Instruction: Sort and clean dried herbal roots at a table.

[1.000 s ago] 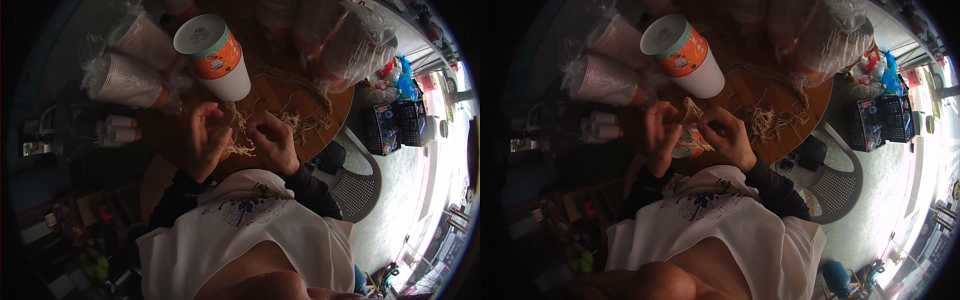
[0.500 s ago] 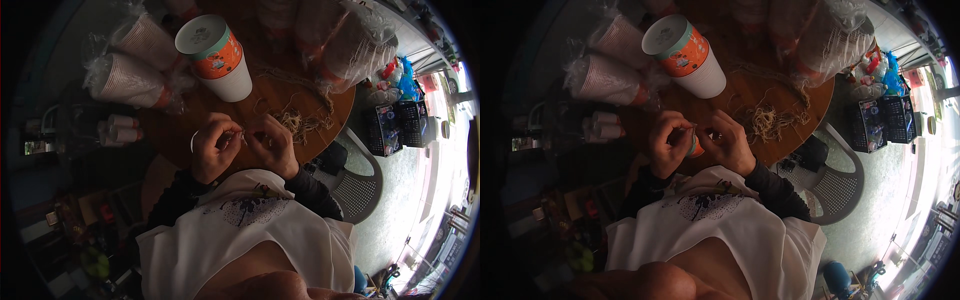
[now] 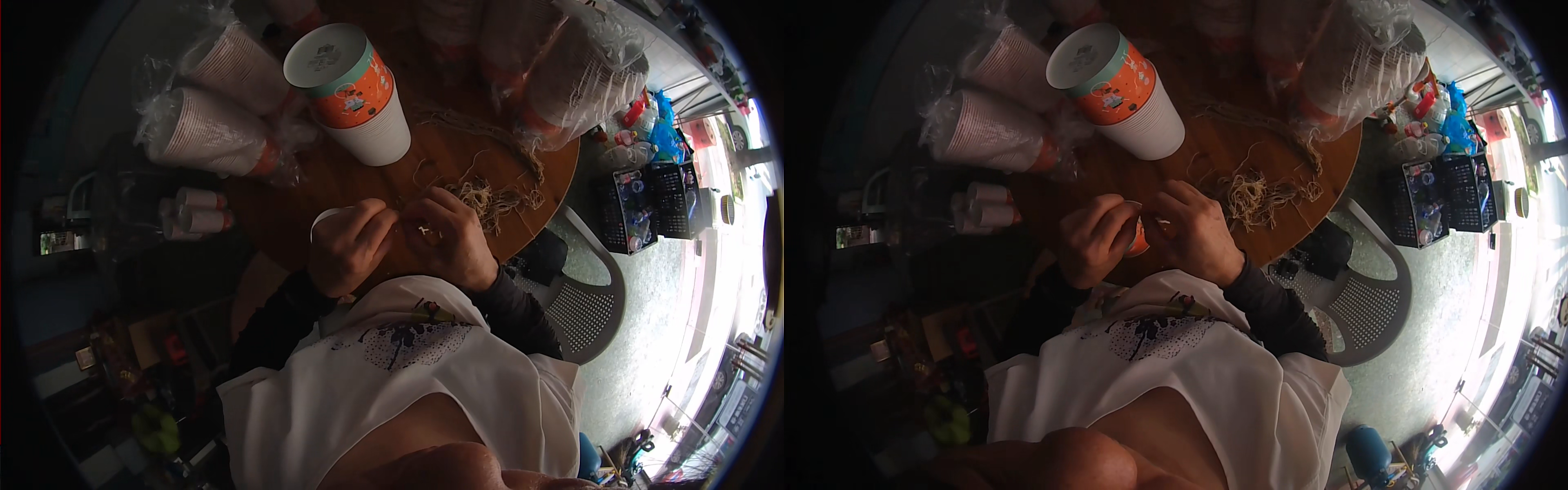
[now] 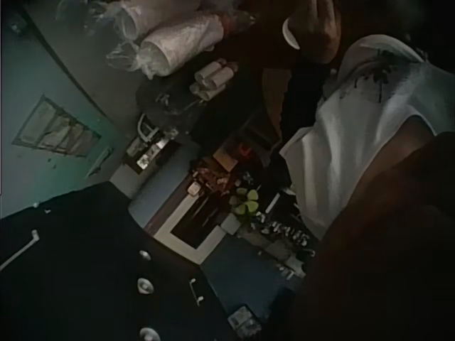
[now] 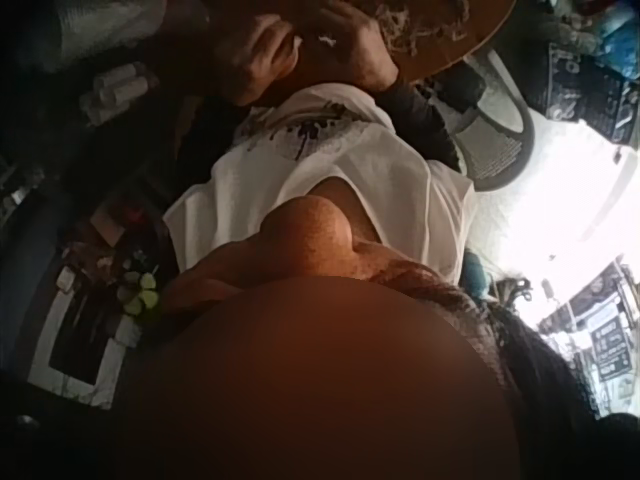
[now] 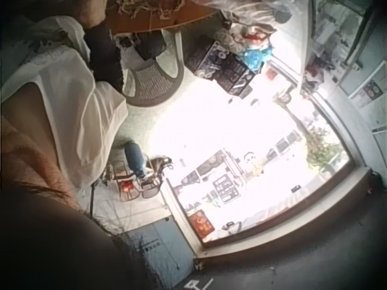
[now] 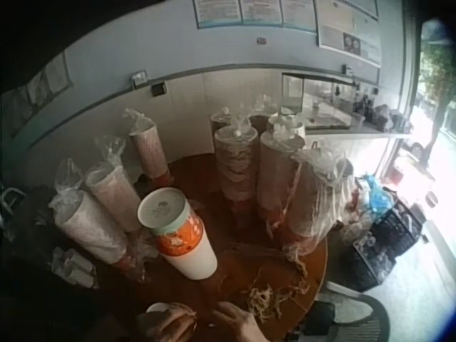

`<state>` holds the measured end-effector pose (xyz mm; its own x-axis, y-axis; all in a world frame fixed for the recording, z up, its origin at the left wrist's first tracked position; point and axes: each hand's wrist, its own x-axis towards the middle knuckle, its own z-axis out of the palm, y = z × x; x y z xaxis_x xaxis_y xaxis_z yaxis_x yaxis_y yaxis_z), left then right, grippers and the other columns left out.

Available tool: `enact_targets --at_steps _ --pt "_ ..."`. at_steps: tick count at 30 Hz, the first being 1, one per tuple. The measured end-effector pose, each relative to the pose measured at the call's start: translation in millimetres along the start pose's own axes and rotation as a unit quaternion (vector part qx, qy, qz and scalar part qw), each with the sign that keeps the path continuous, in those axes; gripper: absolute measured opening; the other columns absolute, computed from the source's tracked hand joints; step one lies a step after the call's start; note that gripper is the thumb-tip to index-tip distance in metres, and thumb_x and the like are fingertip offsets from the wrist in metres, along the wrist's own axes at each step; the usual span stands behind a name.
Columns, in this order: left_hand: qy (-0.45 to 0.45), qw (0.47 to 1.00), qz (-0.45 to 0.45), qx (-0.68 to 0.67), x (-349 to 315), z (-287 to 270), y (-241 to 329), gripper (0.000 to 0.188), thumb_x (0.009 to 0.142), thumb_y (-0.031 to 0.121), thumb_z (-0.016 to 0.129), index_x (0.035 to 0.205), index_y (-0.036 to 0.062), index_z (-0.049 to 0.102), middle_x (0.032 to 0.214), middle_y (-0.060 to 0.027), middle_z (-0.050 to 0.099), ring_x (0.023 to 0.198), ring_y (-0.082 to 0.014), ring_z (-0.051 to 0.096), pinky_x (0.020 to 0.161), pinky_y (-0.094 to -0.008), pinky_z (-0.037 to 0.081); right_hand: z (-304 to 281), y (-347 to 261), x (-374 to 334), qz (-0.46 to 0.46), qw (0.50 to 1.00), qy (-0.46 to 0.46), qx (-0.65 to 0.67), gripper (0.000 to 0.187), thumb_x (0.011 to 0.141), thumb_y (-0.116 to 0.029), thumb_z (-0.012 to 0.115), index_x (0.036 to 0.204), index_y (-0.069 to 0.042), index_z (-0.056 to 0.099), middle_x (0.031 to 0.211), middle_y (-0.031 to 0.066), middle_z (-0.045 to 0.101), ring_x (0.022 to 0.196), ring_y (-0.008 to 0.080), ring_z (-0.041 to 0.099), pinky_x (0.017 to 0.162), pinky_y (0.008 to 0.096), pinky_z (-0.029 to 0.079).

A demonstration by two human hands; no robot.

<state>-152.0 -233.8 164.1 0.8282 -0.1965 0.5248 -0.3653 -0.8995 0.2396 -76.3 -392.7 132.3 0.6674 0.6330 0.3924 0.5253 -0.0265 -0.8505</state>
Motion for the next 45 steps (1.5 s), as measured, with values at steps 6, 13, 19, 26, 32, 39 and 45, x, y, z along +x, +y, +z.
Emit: enact_targets --at_steps 6,13,19,26,32,39,45 --pt "-0.067 0.981 -0.082 -0.164 -4 0 -8 0.023 0.066 -0.003 0.063 0.086 0.0032 0.054 0.085 -0.0073 0.053 0.066 -0.0218 0.059 0.054 -0.0297 0.048 -4 -2 5 -0.051 0.997 -0.05 -0.037 0.02 0.065 0.001 0.062 0.084 -0.003 0.059 0.079 0.0088 0.055 0.073 0.0269 0.056 0.061 0.0332 0.047" --pt "-0.022 0.952 -0.179 -0.249 5 4 -9 0.016 0.068 -0.006 0.059 0.081 0.0013 0.052 0.08 -0.0062 0.054 0.066 -0.0147 0.057 0.055 -0.0244 0.046 5 -2 3 -0.063 0.994 -0.001 -0.09 0.019 0.063 0.0 0.063 0.081 -0.004 0.058 0.077 0.0086 0.054 0.071 0.0275 0.055 0.059 0.033 0.046" --pt "-0.063 0.87 -0.284 -0.398 0 5 -13 0.01 0.075 -0.001 0.056 0.083 0.0028 0.053 0.078 -0.0012 0.053 0.067 -0.0056 0.052 0.055 -0.0198 0.042 3 7 5 0.108 0.993 -0.001 0.042 0.011 0.072 -0.003 0.062 0.082 -0.003 0.057 0.076 0.006 0.055 0.068 0.0155 0.055 0.059 0.0271 0.045" --pt "-0.09 0.737 -0.363 -0.563 -5 6 -20 0.004 0.081 0.007 0.054 0.084 0.005 0.052 0.074 0.0048 0.049 0.065 -0.0012 0.045 0.056 -0.0164 0.037 4 18 4 0.23 0.897 -0.022 0.376 0.01 0.083 -0.01 0.059 0.091 -0.003 0.058 0.08 -0.0001 0.055 0.068 0.006 0.051 0.061 0.0206 0.043" --pt "-0.095 0.758 -0.375 -0.525 -5 7 -22 0.004 0.081 0.006 0.053 0.085 0.0047 0.053 0.074 0.0038 0.05 0.065 -0.0012 0.045 0.058 -0.0172 0.038 0 18 7 0.133 0.966 -0.008 0.223 0.013 0.077 -0.005 0.063 0.088 -0.002 0.057 0.08 0.0024 0.055 0.068 0.0082 0.05 0.059 0.0222 0.042" --pt "-0.085 0.758 -0.365 -0.533 -4 10 -22 0.005 0.082 0.006 0.053 0.086 0.0036 0.053 0.076 0.0025 0.053 0.067 -0.0017 0.048 0.06 -0.0171 0.04 4 11 9 0.092 0.985 -0.014 0.144 0.009 0.076 -0.002 0.06 0.084 -0.002 0.055 0.078 0.0036 0.053 0.065 0.0096 0.051 0.057 0.0224 0.041" --pt "-0.056 0.783 -0.36 -0.504 -5 7 -18 0.008 0.081 0.005 0.058 0.088 0.0033 0.055 0.077 -0.0004 0.056 0.064 -0.0043 0.052 0.052 -0.0185 0.041 8 7 9 0.077 0.989 -0.007 0.125 0.011 0.074 -0.001 0.059 0.084 -0.002 0.055 0.079 0.0057 0.054 0.066 0.0136 0.052 0.058 0.0237 0.043"
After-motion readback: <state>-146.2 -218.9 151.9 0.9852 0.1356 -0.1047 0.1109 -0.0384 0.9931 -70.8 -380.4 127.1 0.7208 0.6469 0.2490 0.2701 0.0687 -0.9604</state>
